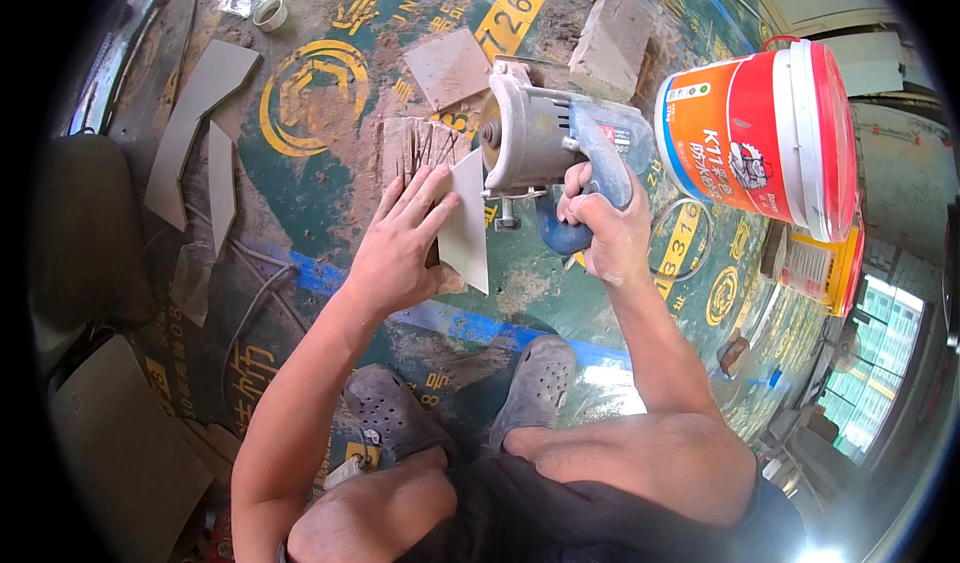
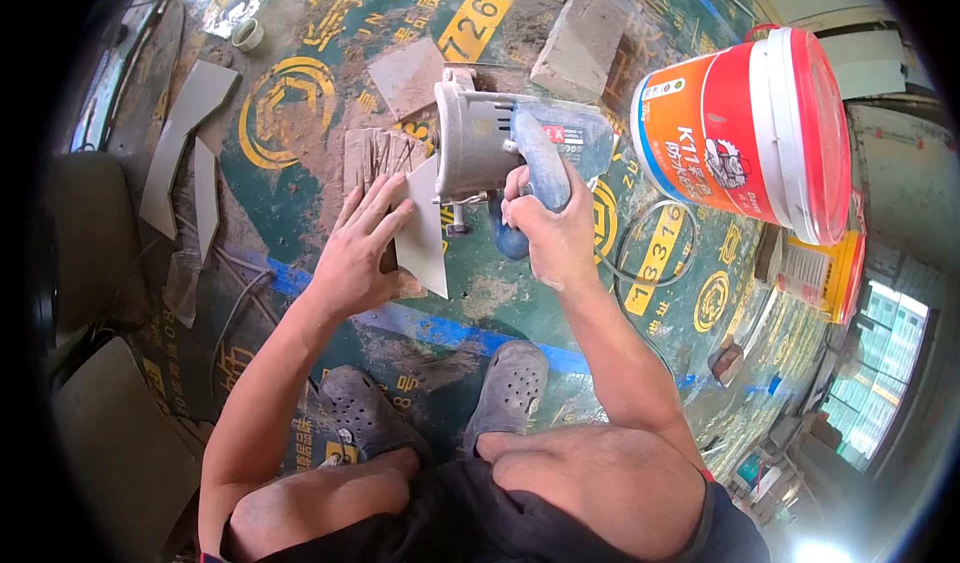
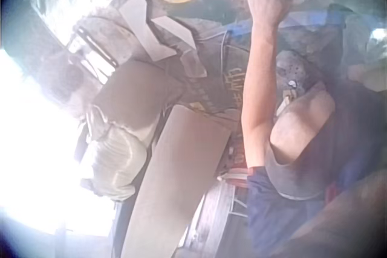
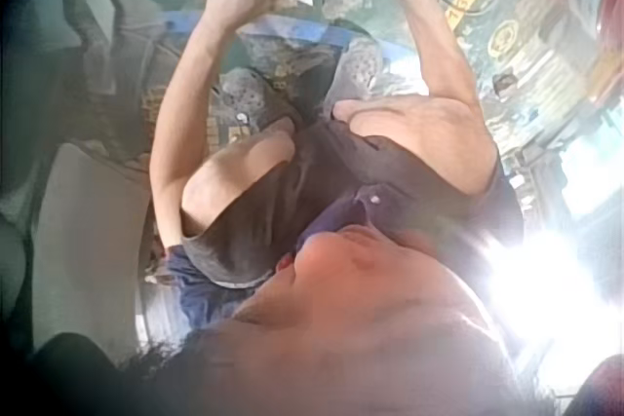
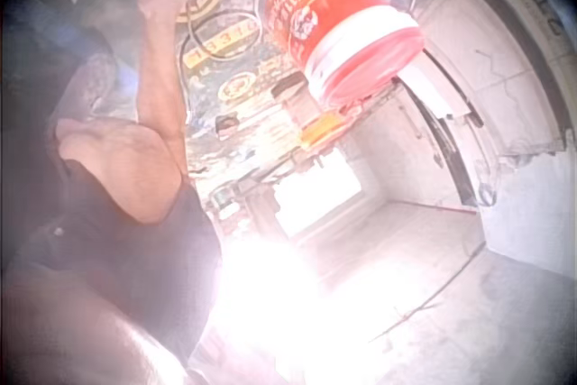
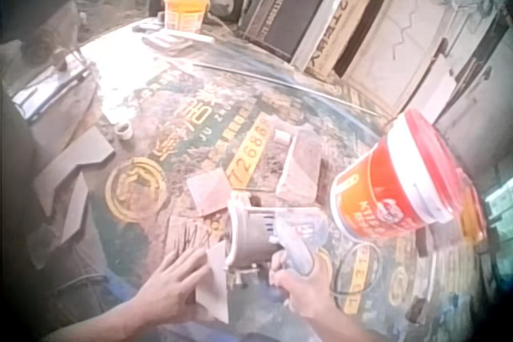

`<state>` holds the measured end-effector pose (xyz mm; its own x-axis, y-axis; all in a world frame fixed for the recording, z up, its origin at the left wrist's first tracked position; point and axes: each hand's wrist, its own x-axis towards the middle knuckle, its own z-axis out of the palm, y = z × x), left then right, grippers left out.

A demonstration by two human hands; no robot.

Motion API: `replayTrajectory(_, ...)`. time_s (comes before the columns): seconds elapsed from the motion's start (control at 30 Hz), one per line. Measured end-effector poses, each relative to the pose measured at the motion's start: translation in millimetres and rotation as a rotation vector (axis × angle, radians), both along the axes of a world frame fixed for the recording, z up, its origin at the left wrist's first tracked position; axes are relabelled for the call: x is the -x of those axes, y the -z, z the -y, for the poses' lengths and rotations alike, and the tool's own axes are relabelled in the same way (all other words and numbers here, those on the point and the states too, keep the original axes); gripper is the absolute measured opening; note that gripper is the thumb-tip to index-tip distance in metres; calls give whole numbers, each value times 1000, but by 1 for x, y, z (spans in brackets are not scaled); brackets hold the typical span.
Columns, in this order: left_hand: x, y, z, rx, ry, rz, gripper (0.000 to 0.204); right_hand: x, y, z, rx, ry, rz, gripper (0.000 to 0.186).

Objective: The person cuts a ceramic tile with a power grinder, applies adhesive with a trowel, and fits the tile pieces around a floor drain.

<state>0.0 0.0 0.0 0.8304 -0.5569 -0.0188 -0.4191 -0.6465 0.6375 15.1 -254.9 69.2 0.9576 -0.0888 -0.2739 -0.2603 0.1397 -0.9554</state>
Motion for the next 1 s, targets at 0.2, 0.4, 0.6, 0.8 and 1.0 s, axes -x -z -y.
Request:
replayTrajectory(0.2, -1, -4, 3, 16, 0, -14, 90, 0, -7, 0, 2, 4, -4, 19)
replayTrajectory(0.4, 0, 0, 0, 26, -12, -5, 88, -1, -3, -2, 3, -13, 0, 18)
replayTrajectory(0.6, -1, 0, 2, 33, -11, 5, 90, -2, -6, -4, -8, 4, 3, 16)
replayTrajectory(0.8, -1, -2, 1, 43, -17, -11, 90, -3, -4, -3, -20, -10, 0, 16)
replayTrajectory(1.0, -2, -2, 2, 47, -20, -16, 90, -3, -7, -2, -8, -3, -11, 17)
